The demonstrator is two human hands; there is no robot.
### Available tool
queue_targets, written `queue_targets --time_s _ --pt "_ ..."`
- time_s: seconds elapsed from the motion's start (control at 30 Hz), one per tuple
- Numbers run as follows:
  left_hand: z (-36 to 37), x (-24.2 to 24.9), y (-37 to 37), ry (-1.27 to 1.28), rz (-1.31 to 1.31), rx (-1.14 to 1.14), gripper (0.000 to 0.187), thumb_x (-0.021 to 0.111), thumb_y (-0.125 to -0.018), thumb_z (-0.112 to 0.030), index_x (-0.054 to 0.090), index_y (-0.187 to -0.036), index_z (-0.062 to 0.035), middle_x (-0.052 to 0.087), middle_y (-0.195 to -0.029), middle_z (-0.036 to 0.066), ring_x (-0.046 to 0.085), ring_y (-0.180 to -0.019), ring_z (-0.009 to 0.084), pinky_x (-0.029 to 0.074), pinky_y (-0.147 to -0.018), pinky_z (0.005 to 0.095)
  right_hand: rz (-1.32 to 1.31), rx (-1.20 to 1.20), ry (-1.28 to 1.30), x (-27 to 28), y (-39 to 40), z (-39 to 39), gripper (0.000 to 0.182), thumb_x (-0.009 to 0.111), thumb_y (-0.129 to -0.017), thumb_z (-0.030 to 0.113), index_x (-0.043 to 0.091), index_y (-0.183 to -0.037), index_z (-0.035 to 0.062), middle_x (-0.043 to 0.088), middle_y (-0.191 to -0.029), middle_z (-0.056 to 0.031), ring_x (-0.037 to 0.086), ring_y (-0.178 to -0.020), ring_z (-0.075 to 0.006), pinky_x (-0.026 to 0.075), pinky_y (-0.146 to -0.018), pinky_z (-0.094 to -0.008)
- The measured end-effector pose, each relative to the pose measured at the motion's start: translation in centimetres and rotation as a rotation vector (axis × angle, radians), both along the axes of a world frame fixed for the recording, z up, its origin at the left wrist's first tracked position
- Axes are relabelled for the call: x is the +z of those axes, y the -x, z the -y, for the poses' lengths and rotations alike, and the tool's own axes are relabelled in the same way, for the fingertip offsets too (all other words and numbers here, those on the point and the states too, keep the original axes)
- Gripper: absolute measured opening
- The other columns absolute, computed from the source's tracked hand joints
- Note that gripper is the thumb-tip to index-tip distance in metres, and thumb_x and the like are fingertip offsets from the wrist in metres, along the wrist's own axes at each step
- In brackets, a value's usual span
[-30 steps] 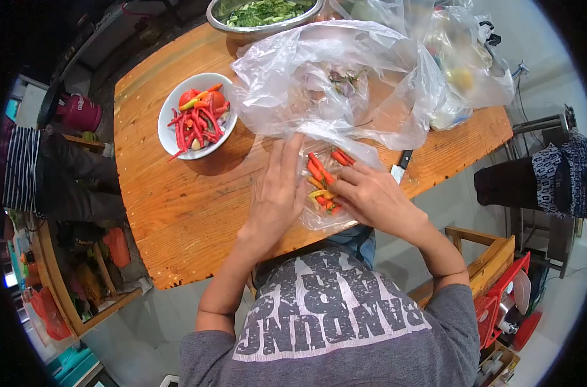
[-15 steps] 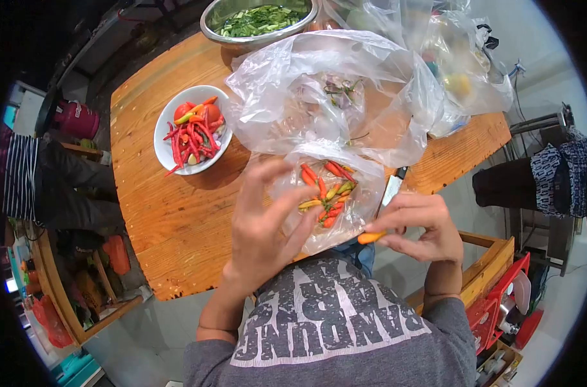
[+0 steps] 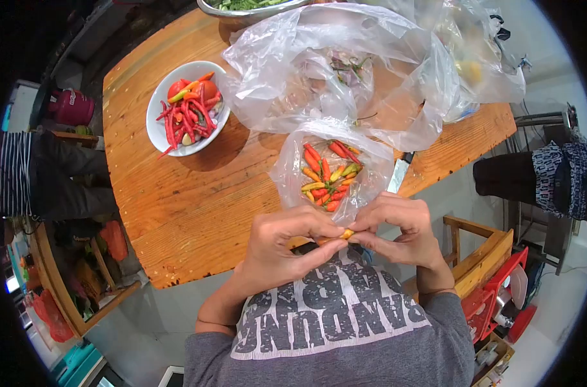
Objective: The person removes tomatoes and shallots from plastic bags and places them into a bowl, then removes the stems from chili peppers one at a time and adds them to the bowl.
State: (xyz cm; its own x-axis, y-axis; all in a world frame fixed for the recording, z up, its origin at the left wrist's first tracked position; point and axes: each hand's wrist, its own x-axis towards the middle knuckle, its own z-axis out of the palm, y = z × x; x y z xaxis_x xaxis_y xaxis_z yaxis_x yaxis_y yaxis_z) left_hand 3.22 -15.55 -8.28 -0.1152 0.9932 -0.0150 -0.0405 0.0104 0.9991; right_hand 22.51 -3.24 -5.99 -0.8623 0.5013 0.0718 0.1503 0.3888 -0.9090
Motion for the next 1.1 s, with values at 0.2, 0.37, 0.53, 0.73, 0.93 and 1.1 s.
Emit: queue_targets --time_s 0.2,0.37,0.53,0.73,0.93,1.1 --pt "0.1 -0.9 0.1 -0.114 -0.121 0.034 0.019 0.082 -0.075 -0.001 0.074 -0.092 0.0 0.073 -0.085 0.009 0.069 -0.074 0.0135 0.054 -0.063 0.0252 -0.032 0.077 -0.219 -0.8 0.8 0.4 0.021 0.079 -0.075 0.002 0.07 -0.094 0.0026 0.066 -0.083 -0.0083 0.063 -0.073 -0.0249 0.049 -0.065 -0.032" --pt "0.3 -0.5 0.8 -0.034 -0.139 -0.014 0.019 0.083 -0.072 0.001 0.075 -0.089 -0.0002 0.074 -0.084 0.01 0.07 -0.075 0.0161 0.054 -0.067 0.0276 0.02 0.155 -0.233 -0.3 1.1 0.3 0.02 0.076 -0.078 0.003 0.069 -0.096 0.0013 0.064 -0.085 -0.0095 0.063 -0.077 -0.0261 0.051 -0.068 -0.0354" --pt "0.3 0.2 1.5 0.013 -0.166 -0.151 0.017 0.082 -0.07 0.003 0.075 -0.085 -0.0002 0.074 -0.083 0.011 0.071 -0.075 0.0181 0.054 -0.068 0.0281 0.057 0.302 -0.129 -0.2 1.3 -0.2 0.017 0.074 -0.08 0.003 0.069 -0.096 0.0004 0.063 -0.087 -0.0106 0.063 -0.078 -0.0277 0.052 -0.069 -0.0371" --pt "0.4 0.3 3.0 -0.081 0.017 -0.246 0.014 0.081 -0.069 0.004 0.075 -0.081 -0.0002 0.073 -0.082 0.01 0.071 -0.075 0.019 0.054 -0.068 0.0283 0.05 0.466 0.155 0.6 2.0 -0.9 0.01 0.073 -0.081 0.003 0.069 -0.091 0.0011 0.065 -0.084 -0.0096 0.064 -0.077 -0.0268 0.052 -0.068 -0.0352" --pt "-0.1 1.7 8.4 -0.166 -0.532 0.32 0.013 0.076 -0.073 0.006 0.072 -0.085 0.0012 0.073 -0.091 0.011 0.069 -0.083 0.0163 0.053 -0.077 0.0274 0.097 -0.128 -0.657 3.6 2.6 -6.2 0.02 0.075 -0.078 -0.002 0.072 -0.097 0.0004 0.069 -0.087 -0.0093 0.062 -0.068 -0.0168 0.05 -0.065 -0.0288" --pt "-2.1 0.2 14.7 -0.153 -0.845 0.629 0.016 0.069 -0.079 0.008 0.073 -0.092 -0.0007 0.073 -0.093 0.008 0.07 -0.085 0.0167 0.054 -0.078 0.0289 0.191 -0.37 -0.847 3.3 5.3 -6.9 0.028 0.073 -0.08 -0.002 0.068 -0.107 0.0051 0.068 -0.09 -0.0083 0.063 -0.068 -0.0204 0.052 -0.065 -0.0317"
